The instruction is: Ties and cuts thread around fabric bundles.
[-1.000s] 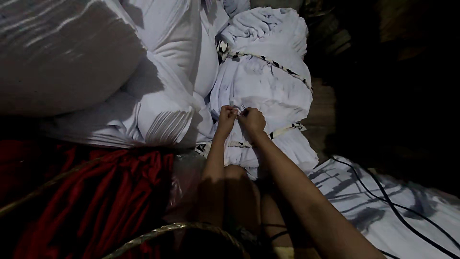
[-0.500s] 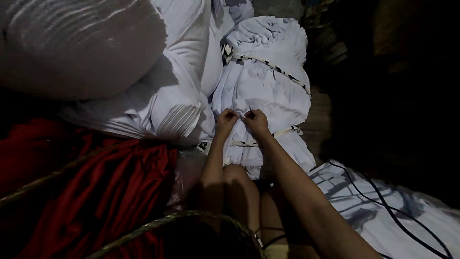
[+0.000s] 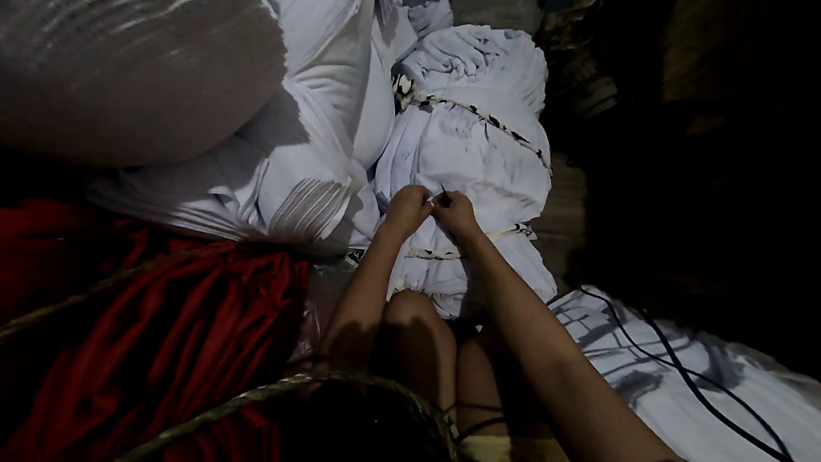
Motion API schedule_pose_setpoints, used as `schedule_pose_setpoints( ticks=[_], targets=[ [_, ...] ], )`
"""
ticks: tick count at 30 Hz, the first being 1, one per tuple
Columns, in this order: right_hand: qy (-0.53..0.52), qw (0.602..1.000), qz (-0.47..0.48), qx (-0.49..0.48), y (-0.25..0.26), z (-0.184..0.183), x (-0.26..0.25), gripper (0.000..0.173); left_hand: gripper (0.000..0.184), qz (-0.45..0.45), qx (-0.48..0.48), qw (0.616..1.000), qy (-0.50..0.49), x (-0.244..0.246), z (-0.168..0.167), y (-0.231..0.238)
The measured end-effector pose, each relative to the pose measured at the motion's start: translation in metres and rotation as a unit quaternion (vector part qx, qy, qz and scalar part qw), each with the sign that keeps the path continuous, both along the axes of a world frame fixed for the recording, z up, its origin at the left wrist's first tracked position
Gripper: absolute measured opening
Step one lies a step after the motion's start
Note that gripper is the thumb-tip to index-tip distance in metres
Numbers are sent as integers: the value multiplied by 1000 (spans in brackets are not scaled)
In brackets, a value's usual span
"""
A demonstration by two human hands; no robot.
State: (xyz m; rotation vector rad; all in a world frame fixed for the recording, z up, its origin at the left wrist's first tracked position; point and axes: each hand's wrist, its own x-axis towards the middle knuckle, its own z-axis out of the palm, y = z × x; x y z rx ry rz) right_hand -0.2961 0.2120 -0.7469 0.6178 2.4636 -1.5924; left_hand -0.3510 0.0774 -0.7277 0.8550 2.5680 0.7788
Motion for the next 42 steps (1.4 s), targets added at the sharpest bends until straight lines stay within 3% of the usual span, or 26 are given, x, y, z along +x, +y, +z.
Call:
schedule_pose_setpoints(
  ticks=[10, 14, 18, 22, 25, 28, 33, 42],
  targets=[
    [25, 997, 79, -13, 12, 4, 6, 23, 27, -7, -41, 999, 17, -18, -7, -2],
    [-13, 994, 111, -11, 13, 6, -1, 27, 26, 14, -19, 999, -36, -24, -7, -1],
    [-80, 990, 115, 35, 1, 21, -10, 33, 25, 121, 125, 978, -111, -13, -9, -10],
    [-6, 991, 49, -123, 8, 13, 13, 28, 29, 261, 203, 923, -198, 7, -5, -18],
    [8, 975, 45, -216, 17, 4, 23, 24, 25, 224, 210, 936, -175, 19, -14, -25],
    [-33, 969, 56, -240, 19, 14, 20, 27, 20, 154, 201, 960, -121, 24, -15, -21],
    [-34, 982, 14, -186, 11, 12, 12, 25, 18, 136, 135, 981, -40, 21, -15, -9],
    [-1, 975, -25, -223, 10, 3, 15, 18, 20, 92, 166, 980, 56, 14, -38, -1]
  ],
)
